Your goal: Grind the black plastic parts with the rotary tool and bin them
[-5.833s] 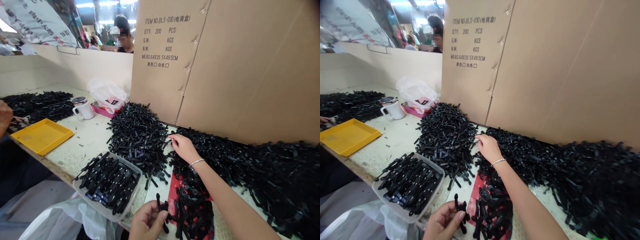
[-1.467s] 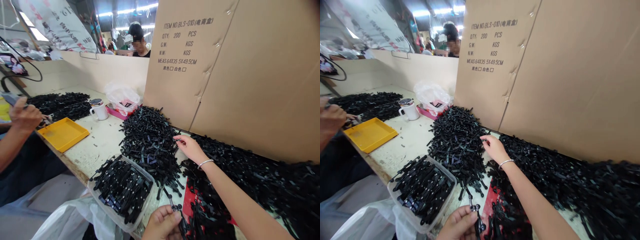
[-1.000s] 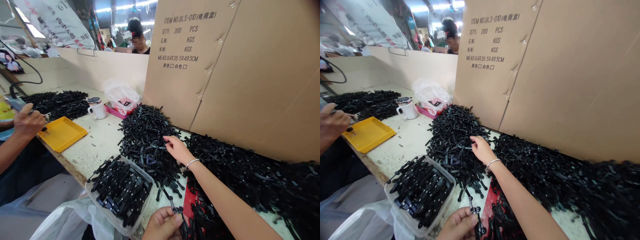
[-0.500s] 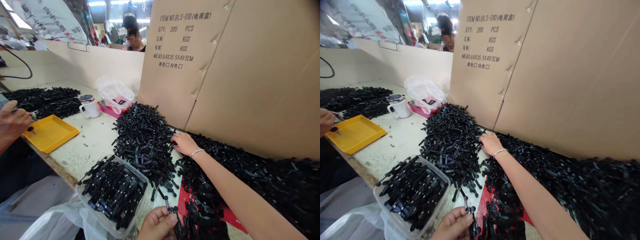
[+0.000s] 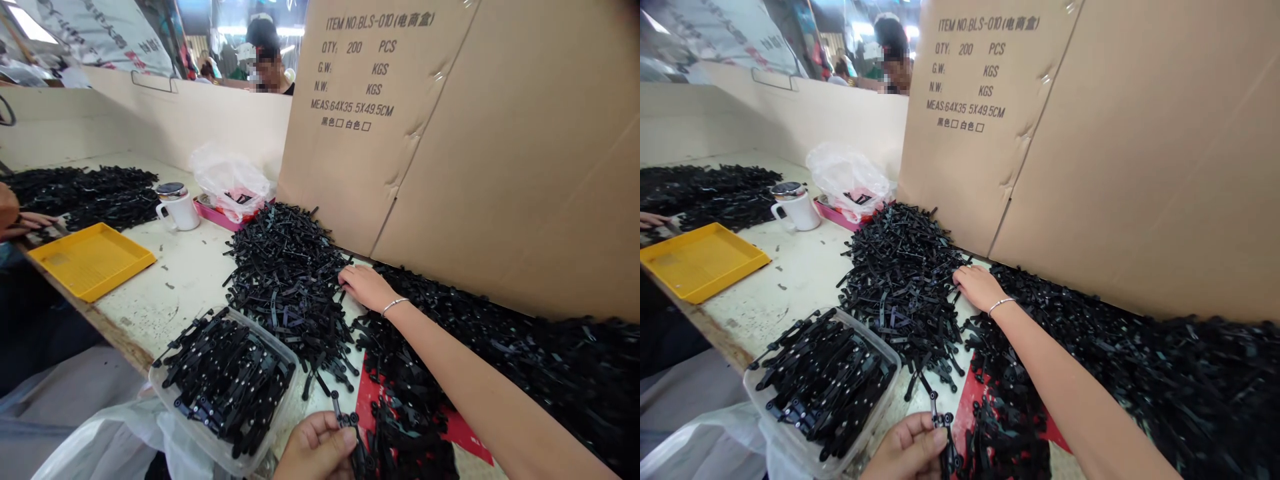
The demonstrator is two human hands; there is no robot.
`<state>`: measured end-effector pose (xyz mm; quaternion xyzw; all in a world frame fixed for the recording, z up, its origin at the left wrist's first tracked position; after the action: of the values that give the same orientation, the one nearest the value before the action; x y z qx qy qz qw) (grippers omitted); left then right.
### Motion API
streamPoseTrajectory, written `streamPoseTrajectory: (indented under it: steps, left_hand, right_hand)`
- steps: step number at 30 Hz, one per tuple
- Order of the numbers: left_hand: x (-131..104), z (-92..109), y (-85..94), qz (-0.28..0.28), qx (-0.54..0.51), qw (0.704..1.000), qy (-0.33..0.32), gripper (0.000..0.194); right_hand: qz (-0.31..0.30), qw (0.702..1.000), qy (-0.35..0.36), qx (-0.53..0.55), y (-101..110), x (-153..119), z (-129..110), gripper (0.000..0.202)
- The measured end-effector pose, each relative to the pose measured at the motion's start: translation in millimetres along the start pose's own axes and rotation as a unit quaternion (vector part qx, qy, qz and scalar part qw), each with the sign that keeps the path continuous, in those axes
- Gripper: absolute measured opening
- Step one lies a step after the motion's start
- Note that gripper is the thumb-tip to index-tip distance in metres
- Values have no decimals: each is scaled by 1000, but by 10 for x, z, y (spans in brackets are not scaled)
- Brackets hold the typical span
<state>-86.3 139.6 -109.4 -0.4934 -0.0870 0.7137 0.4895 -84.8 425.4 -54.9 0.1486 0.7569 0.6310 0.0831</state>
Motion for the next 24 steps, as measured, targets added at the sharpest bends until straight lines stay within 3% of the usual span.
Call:
streamPoseTrajectory:
  steps: [9,12,15,17,19,21,24]
  left_hand:
    - [-19,30,-22,12,-5,1000,1,43]
    - [0,1,-2,18,-6,1000,-1,43]
    - [18,-28,22,19,0,1000,-4,44]
    - [22,-34,26,19,7,1000,-4,44]
    - [16,-26,16,19,10,1000,-1,44]
    - [0,-6,-2,17,8,1000,-1,44]
    - [-27,19,-27,12,4,1000,-9,43]
  right_hand:
    - [63,989,25,134,26,370,-314,28]
    - [75,982,26,173,37,495,-394,48]
    - [87,978,26,187,143,439,-314,70]
    - [93,984,5,152,226,298,-203,66]
    - [65,992,-19,106,258,118,-109,46]
    - [13,996,-13,88,214,-51,-73,27]
    - [-38,995,5,90,63,-200,-114,20]
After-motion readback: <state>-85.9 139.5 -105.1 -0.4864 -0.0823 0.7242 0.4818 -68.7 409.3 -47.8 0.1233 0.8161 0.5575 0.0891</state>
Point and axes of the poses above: each hand's wrist, its own x-axis towards the middle knuckle, its own y-axis out of the back of the hand, z = x × y, the point moved 1 cm from there along x, towards the middle knuckle, and after that the axes turned 8 degrees about x, right-handed, at the moved point
